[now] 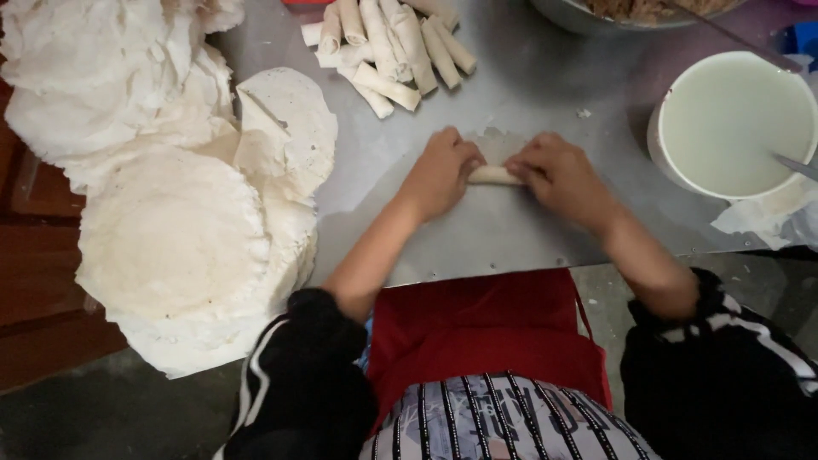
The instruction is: The person rolls meat filling into thin circular wrappers by hand on a metal table, folding the sides and using water to seal the edges before placing the finished rolls in a pile.
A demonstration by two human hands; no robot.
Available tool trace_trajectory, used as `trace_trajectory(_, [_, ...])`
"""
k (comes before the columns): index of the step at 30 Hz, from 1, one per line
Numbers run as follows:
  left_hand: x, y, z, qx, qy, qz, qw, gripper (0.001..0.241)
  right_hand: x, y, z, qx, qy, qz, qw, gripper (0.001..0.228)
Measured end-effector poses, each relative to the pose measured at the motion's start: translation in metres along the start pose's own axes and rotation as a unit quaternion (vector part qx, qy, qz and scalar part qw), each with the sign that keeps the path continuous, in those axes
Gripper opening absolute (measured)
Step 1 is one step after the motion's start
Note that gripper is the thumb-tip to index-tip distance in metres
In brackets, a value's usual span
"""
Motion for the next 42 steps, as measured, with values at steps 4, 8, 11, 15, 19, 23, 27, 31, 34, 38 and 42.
trace_trajectory(4, [0.007,0.007,0.005,-0.028,0.046,-0.005,0.999,0.016,0.005,-0.001,0.02,-0.004,0.025,0.047,0.999,0.01])
trace_trajectory(8, [-0.017,-0.002,0.042,0.23,-0.036,-0.007,0.972,0.026,-0.011,-0.004,0.005,-0.041,0.064,0.024,0.997,0.007])
trace_trajectory(11, [-0.021,0.016,0.06,0.264,-0.007,-0.091,0.96,0.042,-0.006,-0.01,0.008,-0.037,0.069,-0.005,0.997,0.011])
trace_trajectory(15, [0.012,0.01,0.033,0.219,0.048,-0.1,0.97,0.064,0.021,-0.01,0.041,-0.081,0.09,0.014,0.993,0.019])
trace_trajectory(19, [0.035,0.017,0.014,0.199,0.044,-0.101,0.974,0.06,0.039,-0.002,0.047,-0.06,0.05,0.054,0.996,0.024])
trace_trajectory(23, [0.019,0.02,0.017,0.013,-0.006,-0.16,0.987,0.052,0.031,0.012,0.018,0.023,0.03,0.057,0.998,0.016])
trace_trajectory(27, [0.005,0.018,0.033,0.12,-0.021,-0.136,0.983,0.05,0.034,0.01,0.006,-0.005,0.042,0.024,0.999,0.018])
trace_trajectory(31, [0.026,0.006,0.029,0.243,-0.04,-0.065,0.967,0.047,0.049,0.007,0.049,-0.047,0.039,0.03,0.998,0.016])
trace_trajectory(34, [0.033,0.012,0.019,0.227,-0.014,-0.008,0.974,0.042,0.048,0.013,0.053,-0.006,0.046,0.07,0.996,0.018])
trace_trajectory(38, [0.025,0.018,-0.001,-0.127,0.075,-0.028,0.989,0.035,0.021,0.015,-0.023,0.027,0.088,0.03,0.995,0.025])
trace_trajectory(42, [0.01,0.009,-0.009,-0.413,0.179,-0.104,0.887,0.042,0.009,0.016,-0.057,0.148,0.112,0.039,0.982,0.031])
Point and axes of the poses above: each hand's wrist, its own x-axis towards the middle knuckle, its own y-axis out of the back of the hand, z = x × y, the point moved 7 cm from there along x, towards the middle knuckle, and after that the axes turned 11 degrees about x, right-handed, at the moved point
